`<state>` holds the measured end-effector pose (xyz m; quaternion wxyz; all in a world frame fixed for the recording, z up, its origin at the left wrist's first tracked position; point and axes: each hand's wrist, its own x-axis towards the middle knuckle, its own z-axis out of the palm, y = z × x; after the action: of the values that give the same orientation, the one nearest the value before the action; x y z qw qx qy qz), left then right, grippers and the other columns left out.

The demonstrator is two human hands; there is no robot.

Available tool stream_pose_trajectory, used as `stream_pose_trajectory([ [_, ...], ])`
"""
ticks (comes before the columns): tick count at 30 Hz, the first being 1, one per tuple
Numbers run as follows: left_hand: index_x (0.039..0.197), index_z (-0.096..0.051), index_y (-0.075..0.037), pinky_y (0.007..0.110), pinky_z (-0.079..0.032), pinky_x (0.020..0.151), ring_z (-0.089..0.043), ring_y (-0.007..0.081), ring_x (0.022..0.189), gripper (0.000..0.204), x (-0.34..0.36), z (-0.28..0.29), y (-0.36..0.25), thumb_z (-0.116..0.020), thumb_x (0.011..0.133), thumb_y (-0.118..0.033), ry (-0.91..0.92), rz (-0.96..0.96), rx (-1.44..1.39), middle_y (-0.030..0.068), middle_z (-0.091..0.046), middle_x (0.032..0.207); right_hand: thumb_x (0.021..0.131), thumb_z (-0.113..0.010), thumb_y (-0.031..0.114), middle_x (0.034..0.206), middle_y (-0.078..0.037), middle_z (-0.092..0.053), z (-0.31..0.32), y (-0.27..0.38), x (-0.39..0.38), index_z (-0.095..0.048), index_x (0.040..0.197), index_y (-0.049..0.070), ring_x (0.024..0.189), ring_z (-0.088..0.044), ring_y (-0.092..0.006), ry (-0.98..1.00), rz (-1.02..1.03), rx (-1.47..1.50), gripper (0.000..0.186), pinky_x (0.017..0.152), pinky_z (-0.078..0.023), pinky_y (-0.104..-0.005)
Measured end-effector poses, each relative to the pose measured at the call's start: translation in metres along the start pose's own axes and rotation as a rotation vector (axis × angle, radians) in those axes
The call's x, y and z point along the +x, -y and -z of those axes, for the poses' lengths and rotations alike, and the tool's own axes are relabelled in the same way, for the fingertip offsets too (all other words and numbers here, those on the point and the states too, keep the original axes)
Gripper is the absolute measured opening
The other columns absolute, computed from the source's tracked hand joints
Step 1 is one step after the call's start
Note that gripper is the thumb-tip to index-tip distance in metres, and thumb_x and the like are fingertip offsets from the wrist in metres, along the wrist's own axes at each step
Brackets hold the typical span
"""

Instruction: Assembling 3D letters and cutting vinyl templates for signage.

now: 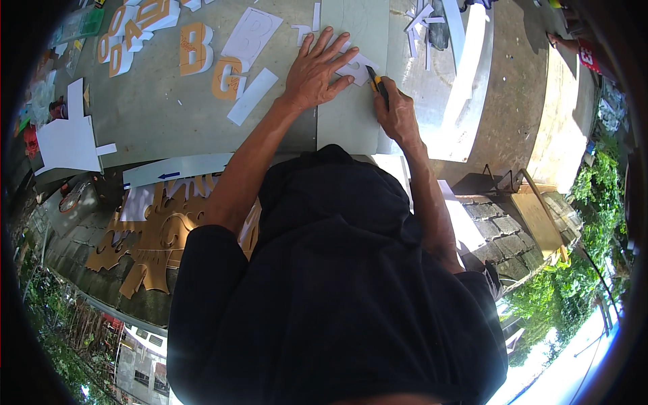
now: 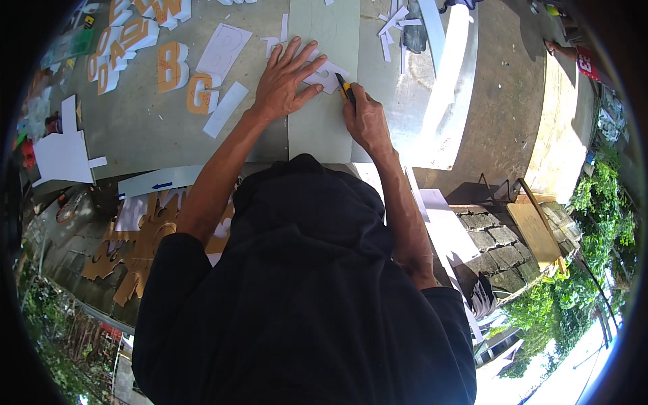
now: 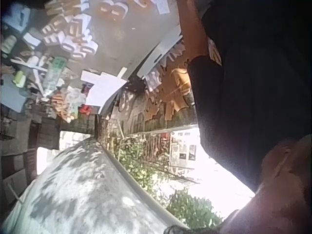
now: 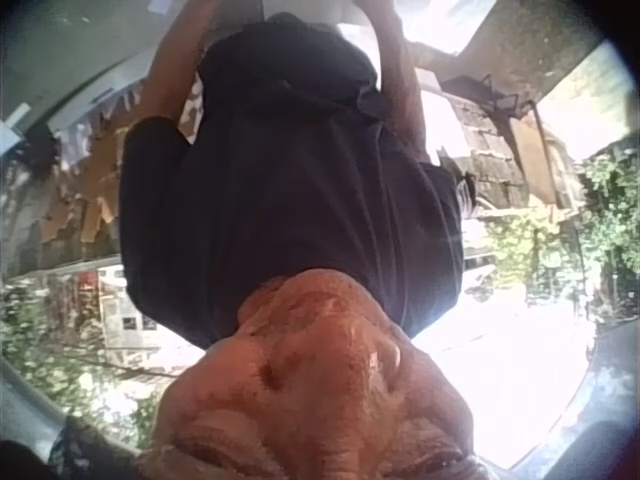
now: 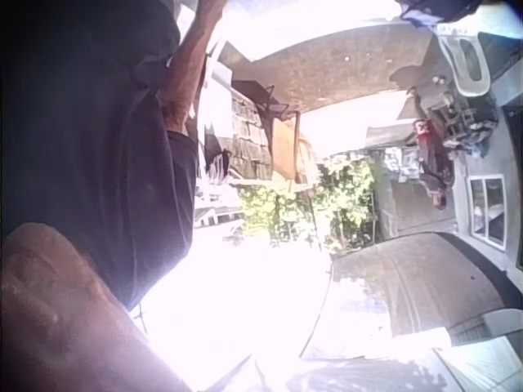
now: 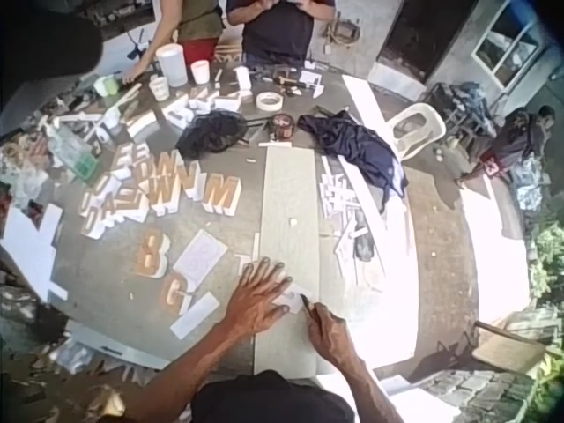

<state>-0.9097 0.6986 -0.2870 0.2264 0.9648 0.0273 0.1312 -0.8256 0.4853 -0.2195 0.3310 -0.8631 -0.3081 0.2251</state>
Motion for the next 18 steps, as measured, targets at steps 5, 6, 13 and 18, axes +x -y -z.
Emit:
stream_pose_trajectory([
  [5,0.148,-0.058,-0.026,0.054,-0.020,0.126,-0.031,0.0318,0.154,0.059,0.0000,0.0001,0.0002,-0.063,0.096,-0.054,0.024,0.010,0.031,0.0025,-0.043,0.162,0.095,-0.061,0.006,0.101,-0.034,-0.068,-0.0008,-0.0009,0.0001,-0.054,0.126,-0.002,0.090,-0.070,-0.0512,-0.004,0.003,-0.007,0.033,0.073,-0.055,-0.0529],
  [6,0.148,-0.058,-0.026,0.054,-0.020,0.126,-0.031,0.0318,0.154,0.059,-0.0001,0.0002,0.0002,-0.063,0.096,-0.054,-0.005,-0.001,0.024,0.0025,-0.043,0.162,0.095,-0.061,0.006,0.101,-0.034,-0.068,-0.0014,-0.0015,0.0000,-0.054,0.126,-0.002,0.090,-0.070,-0.0512,-0.004,0.004,-0.007,0.033,0.073,-0.055,-0.0529],
  [13,0.150,-0.055,-0.031,0.056,-0.019,0.127,-0.028,0.0316,0.155,0.059,0.0000,-0.0005,-0.0004,-0.061,0.097,-0.056,-0.007,0.006,0.003,0.0022,-0.041,0.164,0.097,-0.059,0.007,0.098,-0.033,-0.068,-0.0062,-0.0016,0.0010,-0.051,0.128,-0.001,0.084,-0.069,-0.0527,-0.023,0.043,-0.130,0.033,0.071,-0.056,-0.0573],
  [18,0.148,-0.057,-0.035,0.057,-0.019,0.127,-0.028,0.0321,0.154,0.055,-0.0005,-0.0003,-0.0005,-0.060,0.098,-0.056,0.022,0.000,0.043,-0.0013,-0.042,0.163,0.099,-0.054,0.009,0.094,-0.028,-0.067,-0.0011,0.0064,0.0033,-0.046,0.129,0.001,0.080,-0.069,-0.0517,0.065,-0.003,-0.332,0.032,0.069,-0.056,-0.0590],
])
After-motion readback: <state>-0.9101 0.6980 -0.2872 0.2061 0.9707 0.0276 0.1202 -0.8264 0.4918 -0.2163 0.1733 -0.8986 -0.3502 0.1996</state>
